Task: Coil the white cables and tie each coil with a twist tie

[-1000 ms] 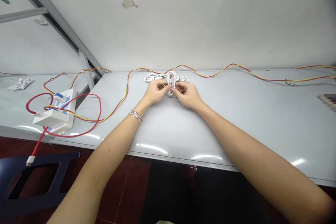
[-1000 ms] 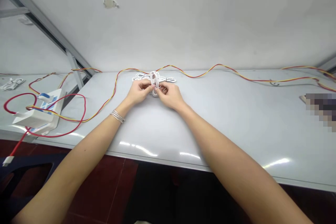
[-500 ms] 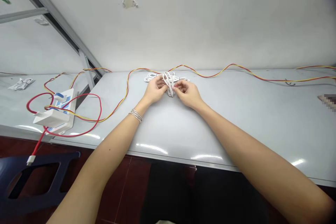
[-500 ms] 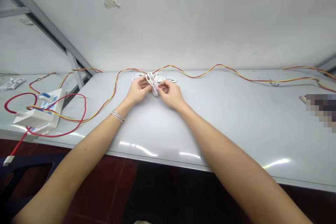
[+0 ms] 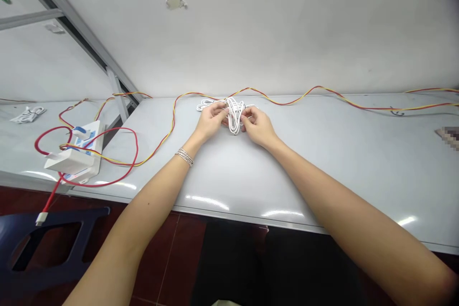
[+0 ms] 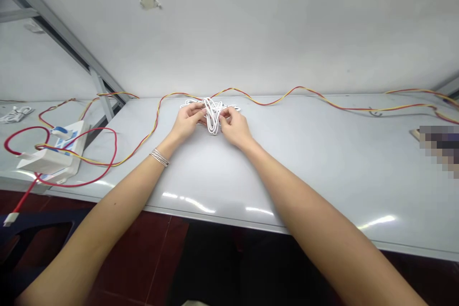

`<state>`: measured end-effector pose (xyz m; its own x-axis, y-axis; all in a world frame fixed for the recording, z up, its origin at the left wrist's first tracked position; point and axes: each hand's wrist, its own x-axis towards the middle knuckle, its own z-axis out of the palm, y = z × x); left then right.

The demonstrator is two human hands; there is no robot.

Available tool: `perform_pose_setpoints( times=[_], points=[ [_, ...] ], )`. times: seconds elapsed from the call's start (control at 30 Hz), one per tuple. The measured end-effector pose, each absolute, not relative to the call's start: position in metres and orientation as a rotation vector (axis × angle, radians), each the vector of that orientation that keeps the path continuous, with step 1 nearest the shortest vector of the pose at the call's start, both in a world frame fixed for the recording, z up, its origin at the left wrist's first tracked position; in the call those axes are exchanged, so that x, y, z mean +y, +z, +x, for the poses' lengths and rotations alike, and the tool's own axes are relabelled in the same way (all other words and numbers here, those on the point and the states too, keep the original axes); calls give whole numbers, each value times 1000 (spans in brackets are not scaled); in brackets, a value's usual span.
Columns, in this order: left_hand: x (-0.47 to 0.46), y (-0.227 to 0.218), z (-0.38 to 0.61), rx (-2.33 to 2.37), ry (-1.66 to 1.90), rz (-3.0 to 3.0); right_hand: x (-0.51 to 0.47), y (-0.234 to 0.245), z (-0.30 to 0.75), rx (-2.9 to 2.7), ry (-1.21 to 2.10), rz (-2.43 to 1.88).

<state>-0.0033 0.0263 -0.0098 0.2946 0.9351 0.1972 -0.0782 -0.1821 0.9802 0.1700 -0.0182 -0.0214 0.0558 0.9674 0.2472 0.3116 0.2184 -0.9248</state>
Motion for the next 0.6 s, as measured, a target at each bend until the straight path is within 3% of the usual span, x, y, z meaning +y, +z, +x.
perform_pose_setpoints(
  times=[0.6],
  points=[
    [23,-7,-4,919,1107,1366,-16,-19,169,-1153,1038,-1080]
  ],
)
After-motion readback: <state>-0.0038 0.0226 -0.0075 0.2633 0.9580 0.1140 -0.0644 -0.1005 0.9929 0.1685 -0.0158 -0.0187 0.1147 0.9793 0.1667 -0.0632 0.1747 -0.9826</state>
